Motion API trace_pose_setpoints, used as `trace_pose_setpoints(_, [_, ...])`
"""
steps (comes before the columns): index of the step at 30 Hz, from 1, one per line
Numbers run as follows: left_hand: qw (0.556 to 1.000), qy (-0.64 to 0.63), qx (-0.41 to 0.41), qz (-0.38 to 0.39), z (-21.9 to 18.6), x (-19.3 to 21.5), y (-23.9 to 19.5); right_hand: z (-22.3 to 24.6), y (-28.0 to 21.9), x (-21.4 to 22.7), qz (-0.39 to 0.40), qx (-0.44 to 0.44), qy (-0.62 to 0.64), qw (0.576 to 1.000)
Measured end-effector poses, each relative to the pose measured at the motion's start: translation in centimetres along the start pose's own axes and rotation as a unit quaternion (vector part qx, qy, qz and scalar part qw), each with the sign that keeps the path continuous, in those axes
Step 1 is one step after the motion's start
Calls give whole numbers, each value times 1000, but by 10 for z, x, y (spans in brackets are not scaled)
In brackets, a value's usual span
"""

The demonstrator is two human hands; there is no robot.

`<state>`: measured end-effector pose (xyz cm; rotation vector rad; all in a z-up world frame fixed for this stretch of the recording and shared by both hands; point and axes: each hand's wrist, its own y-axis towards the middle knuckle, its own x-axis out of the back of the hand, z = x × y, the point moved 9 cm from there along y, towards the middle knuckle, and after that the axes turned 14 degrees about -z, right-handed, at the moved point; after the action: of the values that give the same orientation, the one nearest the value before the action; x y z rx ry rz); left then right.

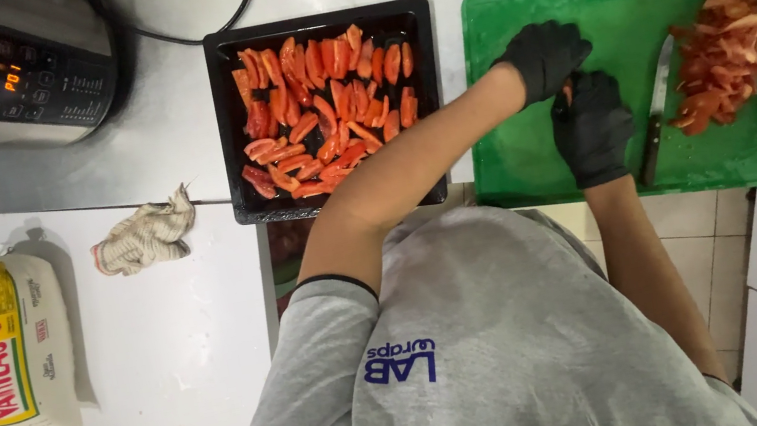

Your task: Cutting tomatoes on a green cutting board and placing them in a tray.

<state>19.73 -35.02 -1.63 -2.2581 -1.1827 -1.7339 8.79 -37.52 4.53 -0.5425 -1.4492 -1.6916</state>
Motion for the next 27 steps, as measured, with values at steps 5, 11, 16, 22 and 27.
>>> trace_pose_setpoints(5, [1000,4,13,4,2,3,-12,-11,10,16,2,-25,111,994])
trace_pose_setpoints(11, [989,-63,126,-48,32,95,-65,-46,2,-7,40,-349,403,845])
trace_pose_setpoints(16, [957,-142,249,-49,77,196,-172,44,32,-28,97,-446,579,676])
trace_pose_setpoints(22, [945,49,314,-84,130,225,-290,178,35,-91,292,-417,414,754])
trace_pose_setpoints(27, [878,198,437,-17,162,197,-341,230,27,-145,325,-341,422,775])
